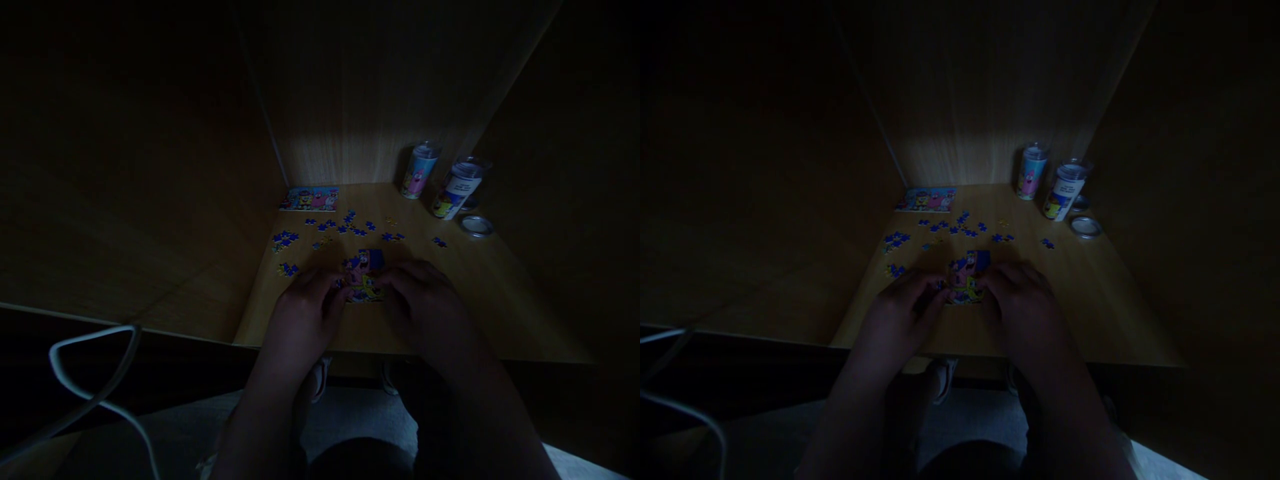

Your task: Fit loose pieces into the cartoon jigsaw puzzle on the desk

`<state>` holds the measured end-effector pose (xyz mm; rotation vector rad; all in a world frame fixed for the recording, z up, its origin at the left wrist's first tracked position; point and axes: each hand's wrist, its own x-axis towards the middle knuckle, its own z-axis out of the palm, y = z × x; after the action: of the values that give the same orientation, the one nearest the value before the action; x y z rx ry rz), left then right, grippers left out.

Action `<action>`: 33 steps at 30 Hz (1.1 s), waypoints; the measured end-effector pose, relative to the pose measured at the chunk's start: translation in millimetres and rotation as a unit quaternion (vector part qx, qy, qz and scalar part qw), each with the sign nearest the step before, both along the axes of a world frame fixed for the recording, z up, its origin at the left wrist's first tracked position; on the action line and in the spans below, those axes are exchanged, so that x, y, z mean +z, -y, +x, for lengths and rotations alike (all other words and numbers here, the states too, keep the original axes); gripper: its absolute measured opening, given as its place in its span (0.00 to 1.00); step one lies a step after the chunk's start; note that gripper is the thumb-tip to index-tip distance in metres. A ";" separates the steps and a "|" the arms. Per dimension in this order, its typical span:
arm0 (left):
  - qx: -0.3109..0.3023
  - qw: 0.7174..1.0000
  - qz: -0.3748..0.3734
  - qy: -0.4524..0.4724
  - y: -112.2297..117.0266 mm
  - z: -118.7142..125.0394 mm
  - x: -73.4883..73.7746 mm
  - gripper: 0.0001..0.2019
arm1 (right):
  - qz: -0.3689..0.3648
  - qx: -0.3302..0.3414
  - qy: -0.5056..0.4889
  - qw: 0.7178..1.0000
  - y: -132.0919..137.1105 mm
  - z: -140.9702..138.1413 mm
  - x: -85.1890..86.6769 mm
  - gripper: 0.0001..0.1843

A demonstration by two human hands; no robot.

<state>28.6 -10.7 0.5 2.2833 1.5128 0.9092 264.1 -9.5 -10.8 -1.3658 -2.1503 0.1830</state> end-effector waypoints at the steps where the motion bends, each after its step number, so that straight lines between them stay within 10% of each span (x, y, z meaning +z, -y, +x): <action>1: 0.000 1.000 0.001 -0.003 0.1 0.1 -0.1 0.06 | -0.002 -0.001 0.001 1.000 0.1 0.0 0.3 0.12; 33: 0.019 0.933 -0.140 0.330 -1.1 -20.8 12.1 0.09 | 0.006 0.007 -0.005 1.000 0.3 -0.1 1.5 0.12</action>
<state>7.8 -9.6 12.6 1.5260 1.2732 1.2179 264.1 -9.9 -9.3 -1.3408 -2.1509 0.1823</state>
